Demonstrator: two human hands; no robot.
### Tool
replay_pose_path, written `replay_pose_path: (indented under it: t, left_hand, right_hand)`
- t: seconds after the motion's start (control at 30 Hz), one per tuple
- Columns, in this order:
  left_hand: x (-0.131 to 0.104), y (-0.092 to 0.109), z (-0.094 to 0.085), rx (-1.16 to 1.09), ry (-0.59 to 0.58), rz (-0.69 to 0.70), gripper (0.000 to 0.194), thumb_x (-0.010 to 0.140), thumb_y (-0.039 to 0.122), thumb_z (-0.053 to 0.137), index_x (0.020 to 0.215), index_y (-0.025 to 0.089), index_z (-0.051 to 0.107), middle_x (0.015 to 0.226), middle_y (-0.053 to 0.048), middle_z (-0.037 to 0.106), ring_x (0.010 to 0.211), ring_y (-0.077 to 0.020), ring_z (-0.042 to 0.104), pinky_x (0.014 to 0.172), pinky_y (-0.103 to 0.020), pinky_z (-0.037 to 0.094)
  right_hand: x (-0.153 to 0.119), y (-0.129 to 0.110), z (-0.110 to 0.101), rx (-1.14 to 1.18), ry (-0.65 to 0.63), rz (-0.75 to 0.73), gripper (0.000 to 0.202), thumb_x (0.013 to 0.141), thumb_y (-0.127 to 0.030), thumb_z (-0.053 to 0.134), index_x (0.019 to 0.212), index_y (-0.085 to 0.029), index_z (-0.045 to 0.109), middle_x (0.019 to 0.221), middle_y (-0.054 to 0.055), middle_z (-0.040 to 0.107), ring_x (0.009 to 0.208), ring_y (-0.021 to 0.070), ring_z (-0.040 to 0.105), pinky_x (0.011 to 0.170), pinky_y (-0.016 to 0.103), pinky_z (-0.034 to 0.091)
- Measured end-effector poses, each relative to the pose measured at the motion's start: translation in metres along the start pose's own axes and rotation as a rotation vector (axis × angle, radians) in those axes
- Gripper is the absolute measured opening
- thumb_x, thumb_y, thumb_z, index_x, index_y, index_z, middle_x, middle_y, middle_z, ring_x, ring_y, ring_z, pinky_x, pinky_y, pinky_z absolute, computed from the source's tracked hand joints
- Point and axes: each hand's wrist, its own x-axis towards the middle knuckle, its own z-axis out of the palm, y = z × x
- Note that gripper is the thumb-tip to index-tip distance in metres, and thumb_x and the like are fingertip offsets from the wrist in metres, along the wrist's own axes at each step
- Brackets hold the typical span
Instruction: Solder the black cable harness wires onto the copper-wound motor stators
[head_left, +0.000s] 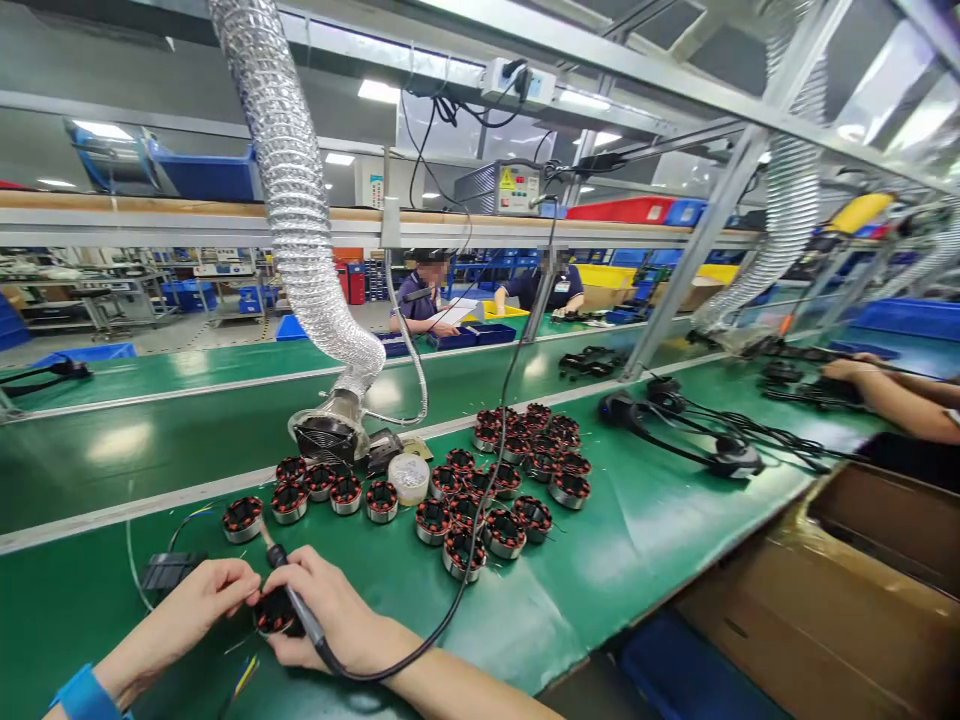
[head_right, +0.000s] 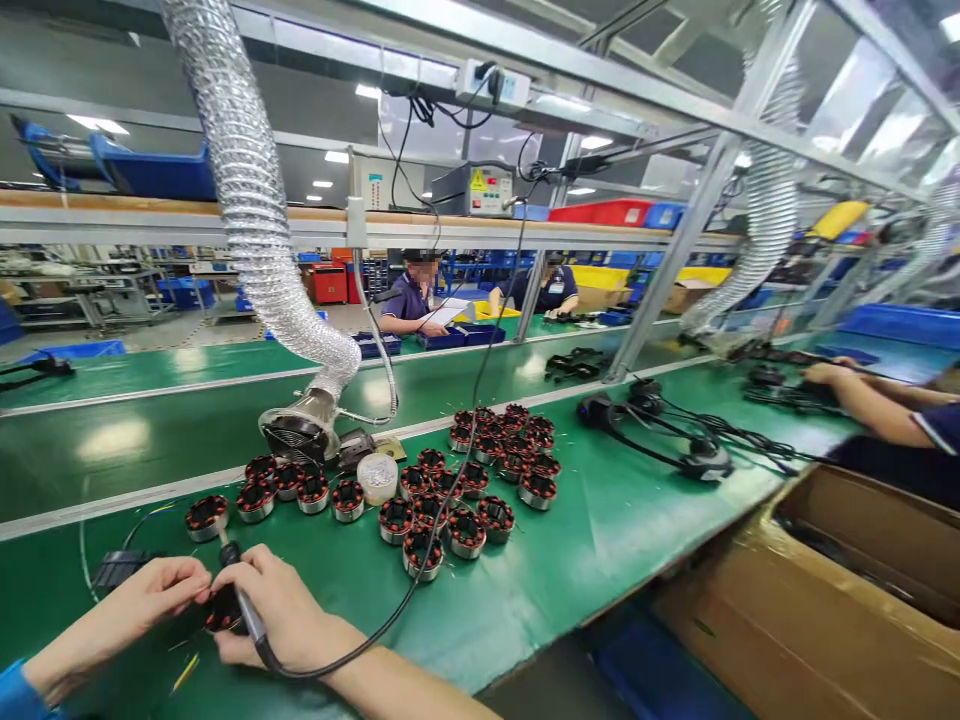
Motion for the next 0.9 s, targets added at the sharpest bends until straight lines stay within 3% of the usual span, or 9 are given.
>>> replay_pose_path:
  t: [0.13,0.2,0.3,0.43,0.57,0.7,0.9]
  left_hand:
    - [0.011,-0.005,0.002,-0.041,0.004,-0.060,0.061,0.073,0.076,0.045,0.067,0.017,0.060,0.054,0.004,0.042,0.053,-0.0135,0.036,0.052,-0.025,0.027]
    - [0.011,-0.006,-0.001,-0.011,0.104,-0.036,0.058,0.076,0.073,0.046,0.071,0.018,0.062,0.060,0.001,0.053,0.058,-0.0161,0.046,0.056,-0.026,0.034]
    - [0.005,-0.003,-0.007,0.103,0.244,0.040,0.046,0.083,0.060,0.047,0.084,0.019,0.068,0.087,-0.005,0.067,0.083,-0.0219,0.058,0.076,-0.028,0.042]
    - [-0.004,0.001,-0.012,0.151,0.111,0.021,0.039,0.084,0.049,0.047,0.073,0.017,0.067,0.078,-0.004,0.065,0.077,-0.0199,0.056,0.072,-0.028,0.039]
    - [-0.006,0.009,-0.009,-0.198,-0.015,-0.043,0.041,0.077,0.055,0.057,0.074,0.015,0.064,0.064,0.002,0.054,0.055,-0.0106,0.039,0.054,-0.024,0.027]
    - [-0.001,0.013,-0.002,-0.438,0.010,-0.104,0.052,0.070,0.065,0.063,0.079,0.014,0.060,0.063,0.005,0.047,0.047,-0.0057,0.021,0.048,-0.025,0.011]
    - [-0.007,0.004,-0.002,-0.389,0.054,-0.110,0.052,0.073,0.062,0.062,0.082,0.011,0.064,0.064,0.003,0.052,0.049,-0.0068,0.026,0.048,-0.025,0.013]
  right_hand:
    - [-0.001,0.007,0.002,0.041,0.012,-0.001,0.063,0.063,-0.023,0.080,0.120,-0.027,0.053,0.110,0.002,0.049,0.093,0.0158,0.057,0.084,0.024,0.049]
    - [-0.002,0.006,0.000,0.074,0.028,0.016,0.066,0.062,-0.020,0.080,0.121,-0.027,0.052,0.111,0.003,0.048,0.092,0.0155,0.057,0.084,0.024,0.049]
    - [-0.005,0.001,-0.005,0.133,0.035,0.039,0.066,0.065,-0.019,0.080,0.123,-0.027,0.050,0.112,0.003,0.047,0.094,0.0162,0.056,0.086,0.026,0.048]
    - [-0.005,-0.005,-0.006,0.189,0.029,0.072,0.057,0.072,-0.013,0.075,0.121,-0.027,0.050,0.113,0.003,0.047,0.097,0.0165,0.055,0.087,0.028,0.047]
    - [-0.003,-0.007,-0.001,0.238,0.053,0.077,0.058,0.069,-0.005,0.072,0.118,-0.027,0.051,0.111,0.002,0.048,0.097,0.0165,0.056,0.088,0.028,0.046]
    - [-0.002,-0.005,0.004,0.271,0.077,0.078,0.060,0.067,-0.002,0.071,0.118,-0.027,0.051,0.112,0.002,0.050,0.101,0.0176,0.056,0.092,0.029,0.045]
    - [-0.003,-0.004,0.007,0.274,0.083,0.093,0.060,0.066,-0.001,0.069,0.118,-0.026,0.051,0.113,0.003,0.049,0.100,0.0171,0.056,0.091,0.029,0.046]
